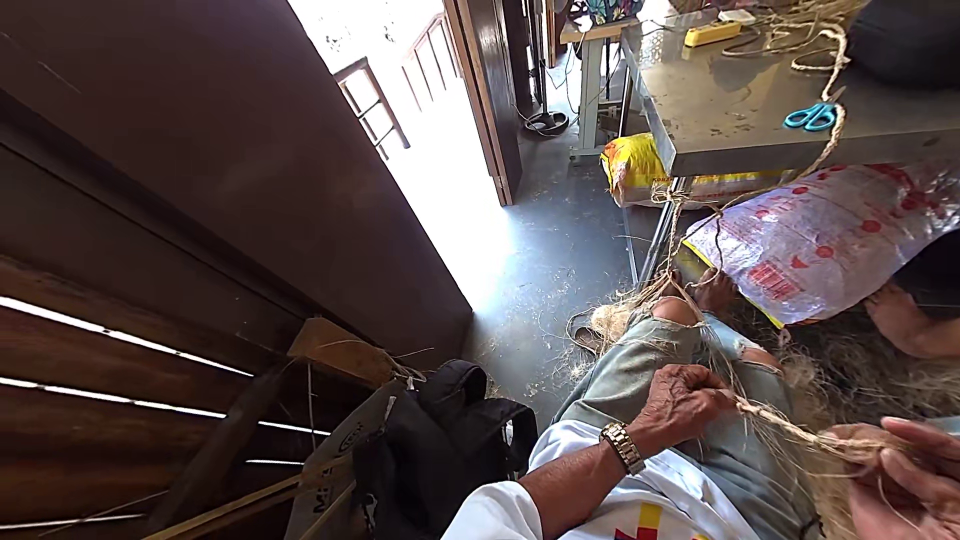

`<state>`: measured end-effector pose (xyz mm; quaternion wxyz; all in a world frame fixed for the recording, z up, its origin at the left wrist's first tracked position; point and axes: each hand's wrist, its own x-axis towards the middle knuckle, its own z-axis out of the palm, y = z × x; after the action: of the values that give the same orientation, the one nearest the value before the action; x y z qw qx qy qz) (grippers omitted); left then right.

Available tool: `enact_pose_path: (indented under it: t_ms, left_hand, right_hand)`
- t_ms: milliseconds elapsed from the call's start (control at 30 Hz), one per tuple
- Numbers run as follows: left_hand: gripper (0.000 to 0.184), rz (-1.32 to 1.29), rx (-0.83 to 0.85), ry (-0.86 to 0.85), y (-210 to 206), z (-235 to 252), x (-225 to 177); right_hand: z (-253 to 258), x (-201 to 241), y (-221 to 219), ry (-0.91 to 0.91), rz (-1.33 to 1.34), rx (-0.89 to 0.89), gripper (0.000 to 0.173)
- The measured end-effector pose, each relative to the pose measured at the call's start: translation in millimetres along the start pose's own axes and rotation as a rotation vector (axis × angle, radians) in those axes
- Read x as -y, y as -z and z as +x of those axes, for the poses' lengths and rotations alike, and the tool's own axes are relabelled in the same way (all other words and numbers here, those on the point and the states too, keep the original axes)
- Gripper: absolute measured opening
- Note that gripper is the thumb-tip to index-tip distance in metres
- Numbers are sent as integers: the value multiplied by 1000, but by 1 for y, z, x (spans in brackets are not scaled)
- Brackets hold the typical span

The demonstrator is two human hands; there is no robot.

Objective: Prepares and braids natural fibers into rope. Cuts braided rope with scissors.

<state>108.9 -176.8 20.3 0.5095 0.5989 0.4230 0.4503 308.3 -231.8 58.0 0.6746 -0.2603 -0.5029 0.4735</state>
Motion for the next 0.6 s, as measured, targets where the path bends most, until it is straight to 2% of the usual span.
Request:
enact_pose_path:
  t_ms: [100,200,367,433,533,600]
  left_hand:
    - [17,-22,-155,40,7,6,-3]
    - [15,-18,-242,8,22,8,-23]
    - [9,14,-172,-223,45,10,-33]
    - [8,8,-141,-286,48,8,-40]
    - [8,-23,-120,-298,46,4,-45]
    - [10,-38,-104,-290,43,3,-44]
  right_hand:
    - [4,-8,-7,51,-3,155,28]
    - [4,-11,-16,126,-73,207,22]
    - [-1,-7,-5,115,-465,63,17]
    - [-2,-5,-4,108,-522,15,18]
    - [-3,-2,-7,133,-622,-10,15]
    - [-3,2,-10,197,-797,-17,12]
